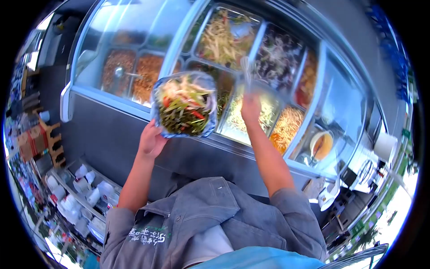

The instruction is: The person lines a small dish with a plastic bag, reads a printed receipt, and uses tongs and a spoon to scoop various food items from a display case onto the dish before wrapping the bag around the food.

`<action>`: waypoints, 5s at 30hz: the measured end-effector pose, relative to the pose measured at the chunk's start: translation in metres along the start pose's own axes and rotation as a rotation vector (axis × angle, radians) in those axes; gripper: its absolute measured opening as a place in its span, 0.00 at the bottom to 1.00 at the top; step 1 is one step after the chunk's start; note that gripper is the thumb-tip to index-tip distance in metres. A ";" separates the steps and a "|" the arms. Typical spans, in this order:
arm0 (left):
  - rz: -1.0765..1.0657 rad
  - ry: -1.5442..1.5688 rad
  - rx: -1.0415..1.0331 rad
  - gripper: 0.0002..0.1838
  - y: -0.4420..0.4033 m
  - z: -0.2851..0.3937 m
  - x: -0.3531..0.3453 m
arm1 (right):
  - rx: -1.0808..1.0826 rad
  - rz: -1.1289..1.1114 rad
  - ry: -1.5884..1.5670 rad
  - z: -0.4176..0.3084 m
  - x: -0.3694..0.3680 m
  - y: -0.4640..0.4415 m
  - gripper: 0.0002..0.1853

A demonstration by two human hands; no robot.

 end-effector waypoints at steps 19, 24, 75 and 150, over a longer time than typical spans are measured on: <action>0.134 0.129 -0.099 0.29 0.075 0.004 0.020 | -0.159 -0.063 0.338 0.038 -0.054 -0.140 0.32; 0.050 0.145 -0.017 0.30 0.067 -0.001 0.033 | 0.156 0.176 0.472 0.081 -0.035 -0.136 0.27; 0.040 0.038 -0.156 0.32 0.066 -0.016 -0.030 | -0.303 -0.431 -0.977 0.028 -0.018 -0.088 0.16; -0.028 -0.091 -0.001 0.38 0.007 0.268 0.078 | 0.999 -0.424 0.977 -0.164 -0.057 0.059 0.27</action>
Point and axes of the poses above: each hand's wrist, its own y-axis away from the middle knuckle, its own x-axis out of the back of the hand, z = x × y, the point moved 5 cm from there along -y, towards the middle knuckle, and after that the axes turned 1 degree about -x, right-handed, at the moved point
